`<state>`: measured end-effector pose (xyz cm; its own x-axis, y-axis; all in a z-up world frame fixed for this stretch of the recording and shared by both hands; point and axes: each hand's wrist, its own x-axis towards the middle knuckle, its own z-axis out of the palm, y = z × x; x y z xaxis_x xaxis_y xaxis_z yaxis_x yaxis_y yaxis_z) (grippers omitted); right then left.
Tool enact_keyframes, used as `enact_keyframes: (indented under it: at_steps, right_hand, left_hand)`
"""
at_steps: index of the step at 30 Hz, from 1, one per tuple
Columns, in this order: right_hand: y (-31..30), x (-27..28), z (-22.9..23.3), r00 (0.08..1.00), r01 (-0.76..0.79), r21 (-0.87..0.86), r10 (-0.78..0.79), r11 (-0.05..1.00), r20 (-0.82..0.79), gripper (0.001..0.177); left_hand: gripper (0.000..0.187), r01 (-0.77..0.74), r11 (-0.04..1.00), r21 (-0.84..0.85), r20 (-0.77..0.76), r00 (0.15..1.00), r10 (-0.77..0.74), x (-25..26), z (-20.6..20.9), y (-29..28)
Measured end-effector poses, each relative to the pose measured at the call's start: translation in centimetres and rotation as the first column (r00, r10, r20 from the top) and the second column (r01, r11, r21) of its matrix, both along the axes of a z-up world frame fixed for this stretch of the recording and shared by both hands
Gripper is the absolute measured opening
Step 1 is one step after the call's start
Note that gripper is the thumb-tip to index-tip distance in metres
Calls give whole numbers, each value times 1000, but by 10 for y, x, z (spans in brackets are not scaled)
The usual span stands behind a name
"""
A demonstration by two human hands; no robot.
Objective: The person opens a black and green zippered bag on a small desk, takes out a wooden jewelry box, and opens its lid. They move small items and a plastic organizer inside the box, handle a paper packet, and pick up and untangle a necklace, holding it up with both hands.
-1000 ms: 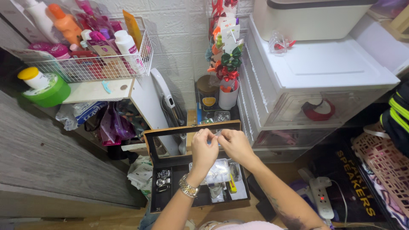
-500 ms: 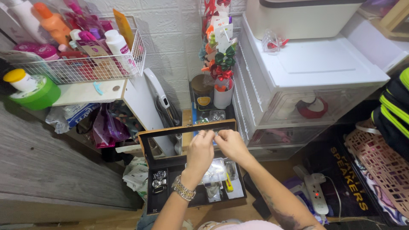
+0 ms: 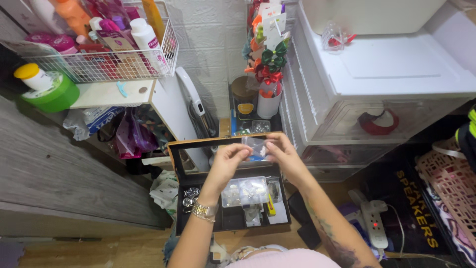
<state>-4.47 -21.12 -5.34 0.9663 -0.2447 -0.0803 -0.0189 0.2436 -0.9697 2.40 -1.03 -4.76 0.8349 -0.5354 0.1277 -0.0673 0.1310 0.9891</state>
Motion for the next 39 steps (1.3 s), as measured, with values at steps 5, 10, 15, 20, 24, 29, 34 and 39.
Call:
enact_keyframes:
  at_steps: [5, 10, 15, 20, 24, 29, 34, 39]
  right_hand:
    - [-2, -1, 8, 975, -211, 22, 209, 977, 71, 25]
    - [2, 3, 22, 991, -121, -461, 132, 879, -10, 22]
    - [11, 2, 47, 993, -104, -676, 109, 730, -35, 17]
    - [14, 4, 49, 980, -186, -545, 116, 817, -160, 19]
    - [10, 6, 35, 963, -269, -459, 219, 847, -160, 20]
    - [4, 6, 19, 945, -326, -455, 304, 829, -124, 24]
    - [3, 2, 16, 932, -362, -340, 345, 868, -109, 27]
    - [3, 0, 16, 929, -368, -223, 346, 903, -132, 31]
  left_hand:
    - [14, -7, 972, -237, -172, 985, -35, 0, -44, -2]
    - [15, -28, 893, -450, -370, 915, -158, -10, -79, -14]
    - [14, -78, 864, -498, -436, 883, -172, -19, -79, -11]
    - [23, 3, 895, -446, -284, 948, -145, -20, -63, 5]
    - [26, 14, 980, -200, -90, 995, -33, -17, -59, 8]
    - [18, -93, 984, -150, 52, 993, 102, -14, -65, 8]
    - [19, 10, 986, -166, -21, 1000, -14, -12, -60, 12]
    - [19, 61, 996, -61, 81, 995, -56, -13, -37, 18]
